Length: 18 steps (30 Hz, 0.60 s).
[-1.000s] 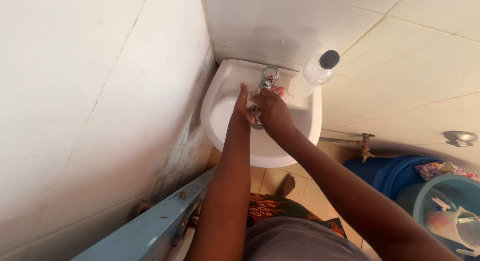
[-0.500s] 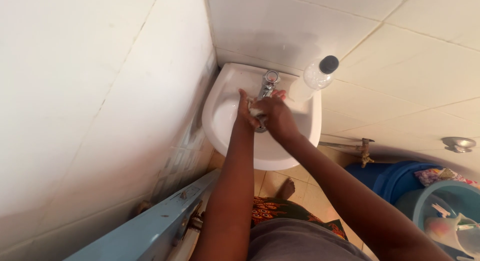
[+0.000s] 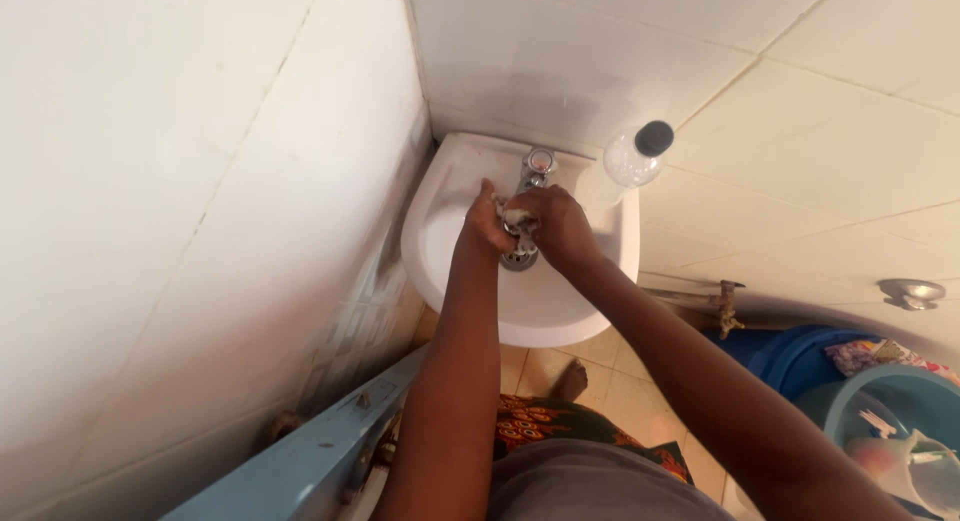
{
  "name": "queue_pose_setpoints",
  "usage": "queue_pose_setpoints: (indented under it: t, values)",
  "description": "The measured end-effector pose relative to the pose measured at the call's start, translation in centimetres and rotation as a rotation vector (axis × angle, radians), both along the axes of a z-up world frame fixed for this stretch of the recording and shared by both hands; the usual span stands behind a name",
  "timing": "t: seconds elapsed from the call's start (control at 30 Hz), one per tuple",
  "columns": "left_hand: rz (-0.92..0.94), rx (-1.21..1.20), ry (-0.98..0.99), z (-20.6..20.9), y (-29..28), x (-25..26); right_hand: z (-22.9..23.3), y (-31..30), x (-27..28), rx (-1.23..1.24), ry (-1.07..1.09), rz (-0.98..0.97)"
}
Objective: Washing a small cloth in a sink with water.
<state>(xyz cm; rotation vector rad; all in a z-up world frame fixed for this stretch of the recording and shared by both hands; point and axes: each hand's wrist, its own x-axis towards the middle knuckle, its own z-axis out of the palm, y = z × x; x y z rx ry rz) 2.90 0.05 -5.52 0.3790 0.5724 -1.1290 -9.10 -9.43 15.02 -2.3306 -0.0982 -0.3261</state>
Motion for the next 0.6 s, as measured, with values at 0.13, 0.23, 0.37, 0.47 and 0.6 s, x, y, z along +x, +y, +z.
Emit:
queue_pose_setpoints:
  t: [0.13, 0.23, 0.37, 0.47, 0.6]
  values:
    - [-0.185, 0.162, -0.078, 5.5, 0.7, -0.7, -0.1, 0.0, 0.2, -0.056, -0.044, -0.067]
    - [-0.138, -0.059, -0.022, 7.3, 1.4, -1.6, -0.4, -0.1, -0.8, -0.025, -0.085, 0.022]
    - [-0.041, -0.307, 0.039, 6.0, 1.3, -1.2, 0.5, 0.7, -0.9, 0.154, 0.063, 0.069]
    - [-0.017, -0.105, -0.015, 2.8, 0.5, -0.4, 0.1, 0.9, 0.3, 0.088, 0.08, -0.012]
    - [-0.061, 0.094, -0.045, 1.1, 0.5, 0.2, 0.0, 1.0, -0.8, -0.098, -0.055, 0.07]
